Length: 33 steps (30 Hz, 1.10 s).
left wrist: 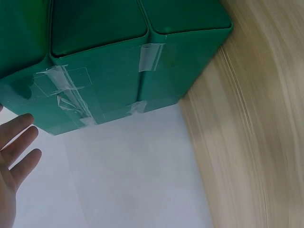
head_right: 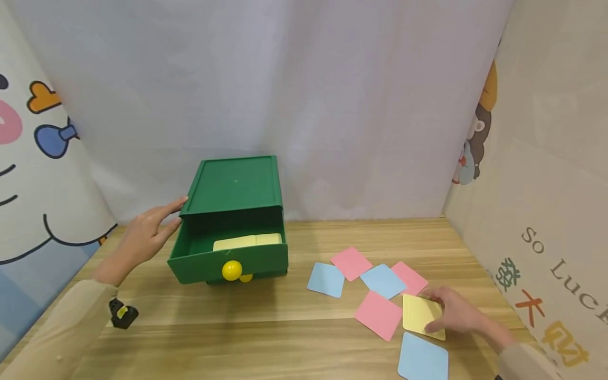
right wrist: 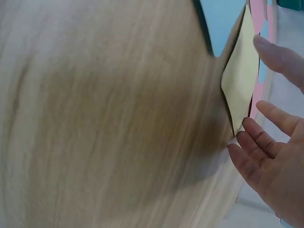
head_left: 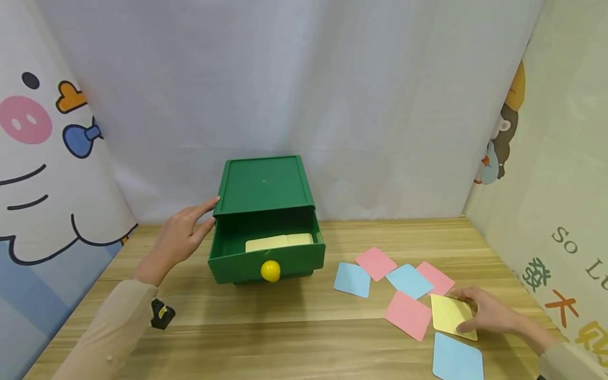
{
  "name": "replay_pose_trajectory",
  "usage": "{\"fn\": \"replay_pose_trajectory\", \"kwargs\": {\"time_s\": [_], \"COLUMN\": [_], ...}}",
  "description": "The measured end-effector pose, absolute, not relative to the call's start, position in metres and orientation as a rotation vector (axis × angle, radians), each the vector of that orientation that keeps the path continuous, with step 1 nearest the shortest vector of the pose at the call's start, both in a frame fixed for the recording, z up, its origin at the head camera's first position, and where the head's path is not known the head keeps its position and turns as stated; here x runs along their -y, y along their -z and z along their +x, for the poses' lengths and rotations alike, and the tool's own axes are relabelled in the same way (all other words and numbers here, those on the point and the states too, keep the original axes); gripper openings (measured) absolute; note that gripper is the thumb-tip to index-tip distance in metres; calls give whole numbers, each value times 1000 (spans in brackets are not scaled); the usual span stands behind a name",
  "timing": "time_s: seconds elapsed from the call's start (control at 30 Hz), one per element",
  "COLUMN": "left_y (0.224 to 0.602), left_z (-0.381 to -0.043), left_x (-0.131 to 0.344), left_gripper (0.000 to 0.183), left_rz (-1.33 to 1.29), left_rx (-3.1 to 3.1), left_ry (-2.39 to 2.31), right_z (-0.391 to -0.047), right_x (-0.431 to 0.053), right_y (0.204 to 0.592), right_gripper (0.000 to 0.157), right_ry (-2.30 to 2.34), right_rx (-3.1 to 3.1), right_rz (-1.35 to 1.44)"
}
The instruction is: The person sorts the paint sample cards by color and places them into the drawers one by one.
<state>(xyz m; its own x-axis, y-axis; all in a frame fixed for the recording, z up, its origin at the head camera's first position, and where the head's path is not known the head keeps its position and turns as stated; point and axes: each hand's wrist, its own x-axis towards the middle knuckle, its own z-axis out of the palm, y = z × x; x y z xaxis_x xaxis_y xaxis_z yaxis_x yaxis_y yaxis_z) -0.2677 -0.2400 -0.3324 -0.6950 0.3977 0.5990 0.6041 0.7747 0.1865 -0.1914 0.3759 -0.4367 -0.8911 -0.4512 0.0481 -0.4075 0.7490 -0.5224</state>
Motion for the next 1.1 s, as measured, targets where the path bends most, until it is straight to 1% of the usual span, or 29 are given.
{"fn": "replay_pose_trajectory", "kwargs": {"time_s": [0.1, 0.4, 0.5, 0.7, 0.83, 0.93, 1.1], "left_y": [333, 332, 332, 332, 331, 331, 331], "left_z": [-267, -268, -267, -267, -267, -267, -267], "left_x": [240, 241, 241, 240, 240, 239, 239], "left_gripper": [45, 45, 45, 45, 45, 44, 44], "left_rz": [-746, -743, -740, -742, -745, -750, -753], "left_rx": [2426, 2426, 2431, 2428, 2419, 2411, 2408], "left_ry": [501, 476, 474, 477, 476, 478, 478], "right_z": [-190, -192, -193, -199, -202, -205, -211], "right_x": [-376, -373, -373, -377, -382, -383, -380], "right_y": [439, 440, 440, 438, 428, 417, 397], "right_gripper": [65, 65, 58, 35, 21, 18, 20], "right_ry": [737, 664, 713, 971, 1020, 1013, 1002], "right_rx": [-2906, -2953, -2937, -2819, -2737, -2686, -2635], "right_rz": [-704, -699, -713, -839, -827, -815, -848]}}
